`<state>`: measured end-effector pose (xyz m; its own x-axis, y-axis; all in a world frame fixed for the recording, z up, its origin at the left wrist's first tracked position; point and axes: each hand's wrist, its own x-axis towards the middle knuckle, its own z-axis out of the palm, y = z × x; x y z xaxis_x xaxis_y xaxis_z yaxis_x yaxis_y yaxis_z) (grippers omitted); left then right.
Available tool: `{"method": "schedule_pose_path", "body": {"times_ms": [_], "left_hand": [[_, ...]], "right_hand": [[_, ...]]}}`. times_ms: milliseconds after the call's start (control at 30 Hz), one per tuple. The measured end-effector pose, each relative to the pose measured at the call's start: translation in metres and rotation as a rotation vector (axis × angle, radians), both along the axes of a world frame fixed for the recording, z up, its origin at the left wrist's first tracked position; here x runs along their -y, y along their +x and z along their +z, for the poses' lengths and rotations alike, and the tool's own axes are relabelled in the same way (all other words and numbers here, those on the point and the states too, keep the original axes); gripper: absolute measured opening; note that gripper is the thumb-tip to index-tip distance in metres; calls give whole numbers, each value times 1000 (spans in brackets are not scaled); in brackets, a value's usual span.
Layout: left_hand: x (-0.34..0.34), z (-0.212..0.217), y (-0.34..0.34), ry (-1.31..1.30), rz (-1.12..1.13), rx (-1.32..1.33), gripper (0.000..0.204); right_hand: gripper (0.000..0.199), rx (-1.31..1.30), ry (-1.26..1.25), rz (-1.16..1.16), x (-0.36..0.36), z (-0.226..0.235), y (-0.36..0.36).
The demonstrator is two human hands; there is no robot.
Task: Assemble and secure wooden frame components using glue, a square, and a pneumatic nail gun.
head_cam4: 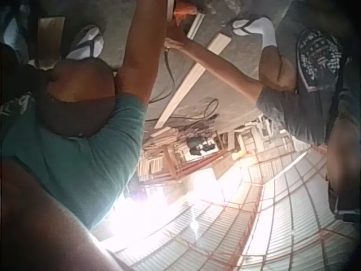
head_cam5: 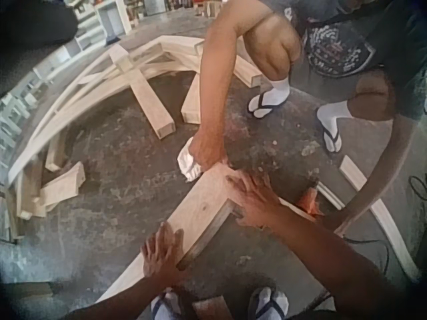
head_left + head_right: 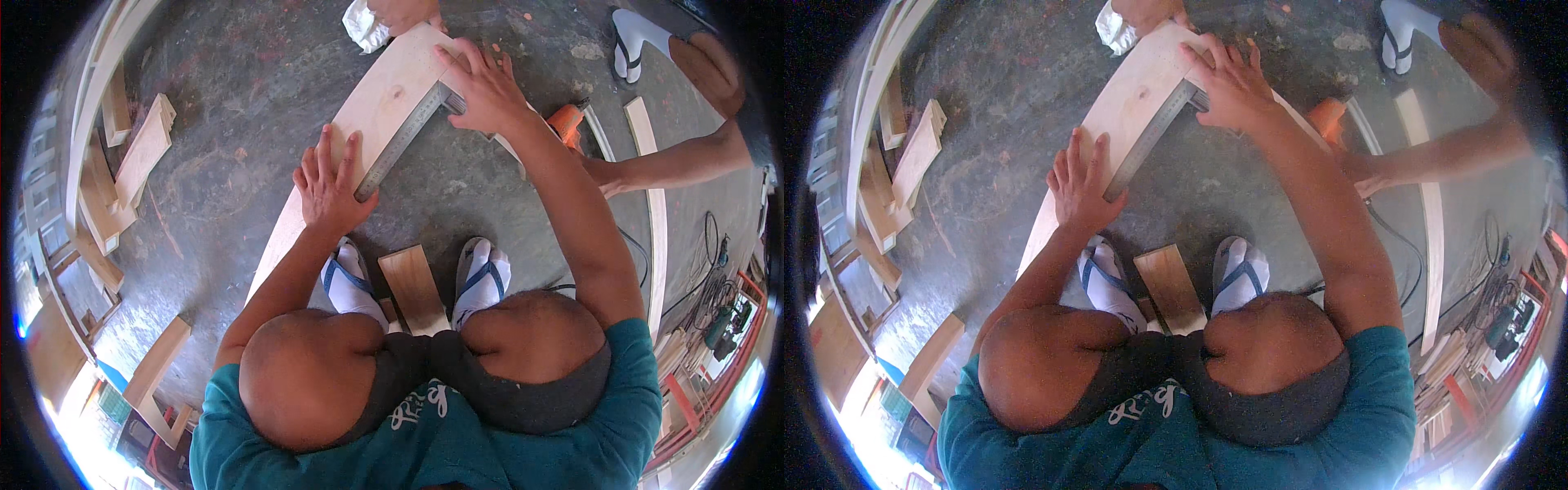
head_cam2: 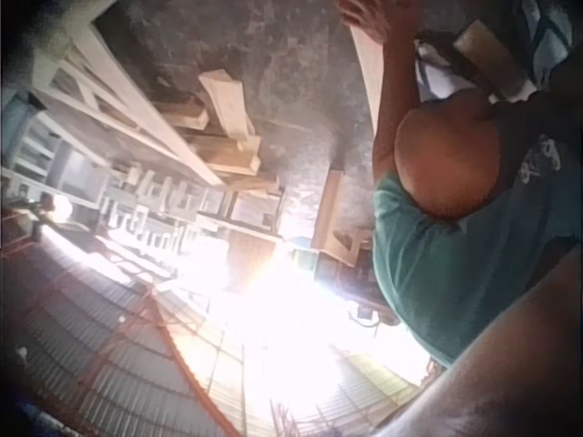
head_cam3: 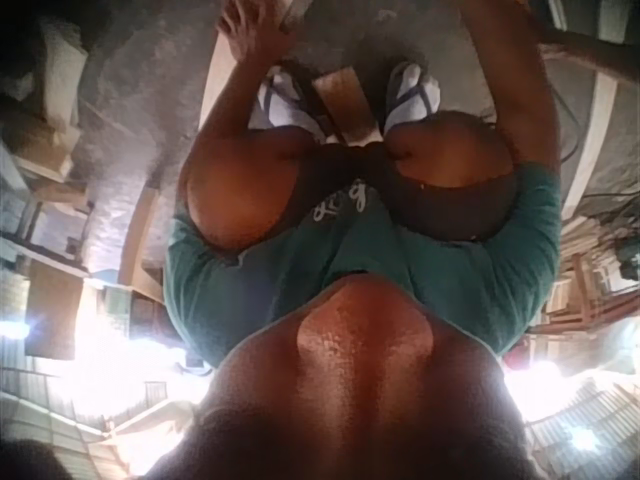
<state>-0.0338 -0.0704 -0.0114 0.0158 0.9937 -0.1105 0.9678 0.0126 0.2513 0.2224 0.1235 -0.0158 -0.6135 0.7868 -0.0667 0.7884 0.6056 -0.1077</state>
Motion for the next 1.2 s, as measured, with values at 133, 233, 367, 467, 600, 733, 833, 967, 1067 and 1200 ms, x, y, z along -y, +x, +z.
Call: {"method": "schedule_pose_path", "body": {"times_ms": [133,233,367,467,600,733,833,967,1067,1200], "left_hand": [[0,-2,-2,-1,11,-10,104],[1,-2,-2,-6,11,-7,104],[1,-1,-1,10,4,-14,102],[0,-1,0,22,5,-19,102],[0,-3,0,35,4,-29,101],[-1,-2,-1,53,2,-18,101],[-3,3,2,-1,8,0,99],[0,3,-1,-32,18,3,99],[1,4,1,-30,14,-7,101],[-2,5,2,-51,20,-14,102]], "right_hand": [[116,-18,9,9,0,-4,0],[116,-24,-12,20,-1,-5,3],[117,-45,44,38,-1,-12,4],[117,-32,-7,21,-1,-11,3],[117,-44,18,17,-2,-14,4],[116,-45,-41,9,-2,-11,2],[114,-53,-62,4,-2,-6,4],[113,-69,-103,16,-2,-6,1],[113,-53,-60,11,1,-8,2],[112,-45,-71,-3,1,-5,2]]}}
